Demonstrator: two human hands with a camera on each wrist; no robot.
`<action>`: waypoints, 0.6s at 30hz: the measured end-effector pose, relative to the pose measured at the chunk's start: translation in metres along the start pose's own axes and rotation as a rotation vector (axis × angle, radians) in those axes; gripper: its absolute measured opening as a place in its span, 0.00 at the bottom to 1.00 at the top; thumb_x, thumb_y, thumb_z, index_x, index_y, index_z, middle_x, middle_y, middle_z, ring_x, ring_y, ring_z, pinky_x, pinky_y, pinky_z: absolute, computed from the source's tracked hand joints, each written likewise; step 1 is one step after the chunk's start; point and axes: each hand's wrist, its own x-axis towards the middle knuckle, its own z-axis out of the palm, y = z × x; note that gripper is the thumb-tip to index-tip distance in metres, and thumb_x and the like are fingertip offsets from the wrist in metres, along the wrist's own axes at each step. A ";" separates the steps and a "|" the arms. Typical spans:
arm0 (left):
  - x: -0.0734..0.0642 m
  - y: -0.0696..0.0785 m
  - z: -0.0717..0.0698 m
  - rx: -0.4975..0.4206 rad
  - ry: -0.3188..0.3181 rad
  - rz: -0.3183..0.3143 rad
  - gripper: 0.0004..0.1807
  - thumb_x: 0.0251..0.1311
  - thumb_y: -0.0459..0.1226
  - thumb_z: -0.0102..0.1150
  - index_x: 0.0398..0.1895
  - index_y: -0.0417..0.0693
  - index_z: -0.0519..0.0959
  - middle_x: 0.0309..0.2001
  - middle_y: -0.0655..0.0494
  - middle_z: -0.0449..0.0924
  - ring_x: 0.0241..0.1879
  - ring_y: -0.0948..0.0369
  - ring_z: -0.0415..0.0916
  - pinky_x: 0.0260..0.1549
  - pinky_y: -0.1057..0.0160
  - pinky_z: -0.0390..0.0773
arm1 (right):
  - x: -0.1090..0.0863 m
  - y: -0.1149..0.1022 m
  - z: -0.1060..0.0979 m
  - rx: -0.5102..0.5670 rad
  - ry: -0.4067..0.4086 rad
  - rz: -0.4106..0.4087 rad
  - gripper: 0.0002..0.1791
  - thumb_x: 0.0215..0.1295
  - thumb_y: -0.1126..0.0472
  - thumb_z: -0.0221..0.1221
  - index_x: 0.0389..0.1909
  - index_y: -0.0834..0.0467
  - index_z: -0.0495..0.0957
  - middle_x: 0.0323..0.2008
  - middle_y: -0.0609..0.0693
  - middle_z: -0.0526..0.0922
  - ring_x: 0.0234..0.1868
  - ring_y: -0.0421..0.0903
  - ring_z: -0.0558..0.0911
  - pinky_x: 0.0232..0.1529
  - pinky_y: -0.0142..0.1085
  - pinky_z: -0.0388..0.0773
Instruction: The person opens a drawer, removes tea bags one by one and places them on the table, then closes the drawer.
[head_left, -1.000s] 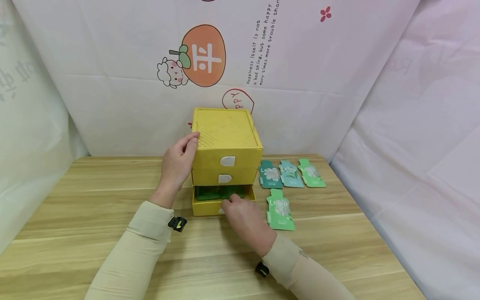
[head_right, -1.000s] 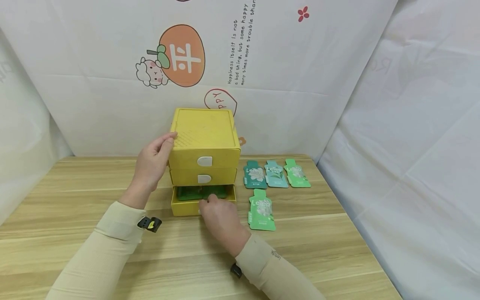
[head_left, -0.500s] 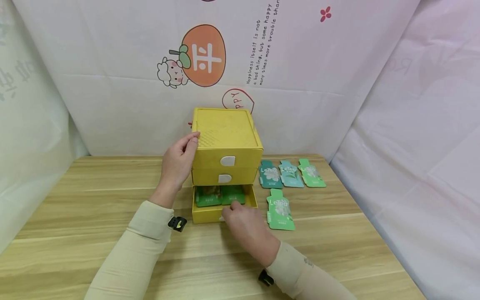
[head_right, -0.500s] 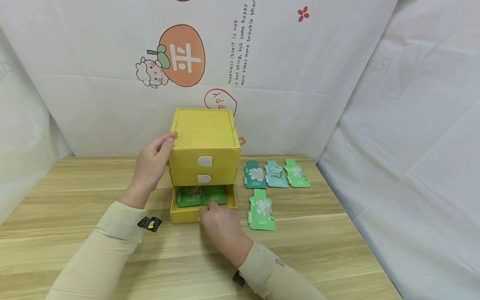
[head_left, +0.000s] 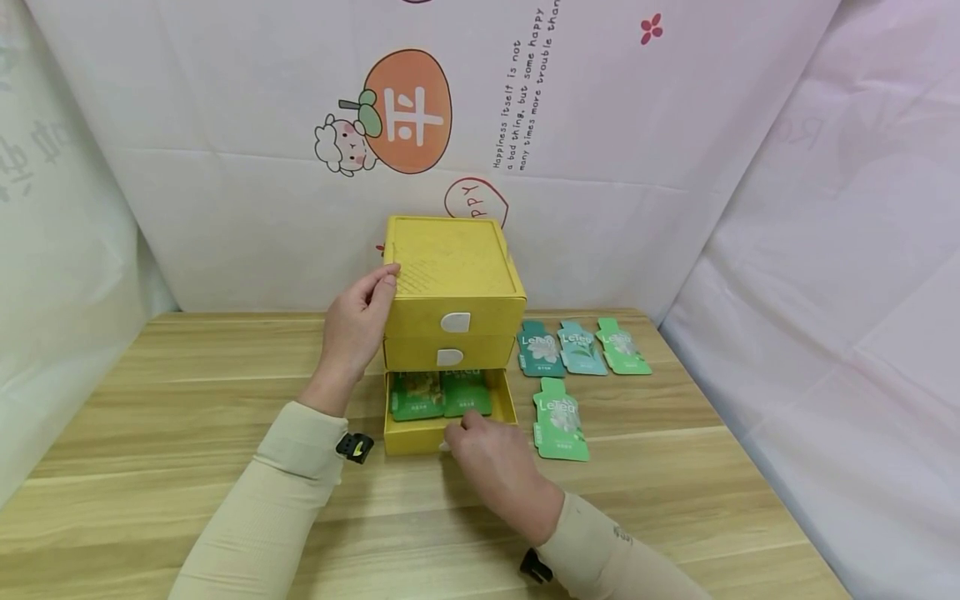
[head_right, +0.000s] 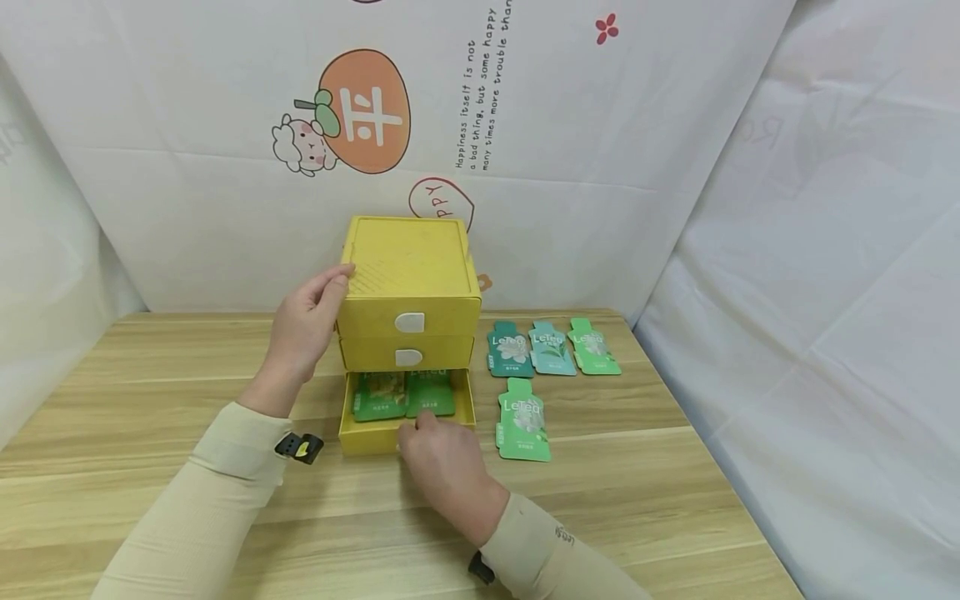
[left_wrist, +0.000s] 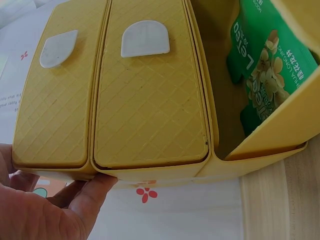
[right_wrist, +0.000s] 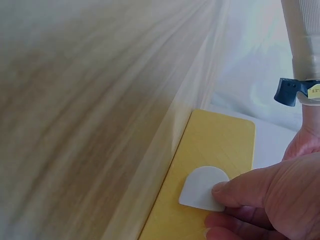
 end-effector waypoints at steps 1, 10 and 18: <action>0.000 0.000 0.000 0.000 -0.001 0.000 0.27 0.80 0.57 0.42 0.72 0.60 0.77 0.56 0.52 0.83 0.38 0.53 0.69 0.44 0.55 0.69 | 0.000 0.000 0.000 -0.002 -0.002 0.002 0.05 0.64 0.63 0.71 0.31 0.51 0.85 0.26 0.47 0.79 0.16 0.39 0.71 0.12 0.33 0.67; 0.000 0.000 0.000 0.001 0.000 -0.002 0.27 0.80 0.57 0.43 0.71 0.58 0.77 0.64 0.53 0.81 0.47 0.53 0.73 0.46 0.55 0.70 | -0.005 -0.004 -0.001 -0.012 0.023 -0.006 0.08 0.63 0.66 0.70 0.29 0.51 0.84 0.24 0.46 0.78 0.14 0.37 0.66 0.11 0.32 0.62; 0.000 0.000 0.000 0.001 0.011 -0.001 0.27 0.80 0.56 0.43 0.71 0.58 0.78 0.62 0.52 0.82 0.46 0.53 0.74 0.45 0.55 0.70 | -0.009 -0.006 -0.004 0.003 0.028 -0.003 0.09 0.63 0.66 0.71 0.27 0.51 0.83 0.23 0.46 0.76 0.14 0.36 0.65 0.11 0.30 0.57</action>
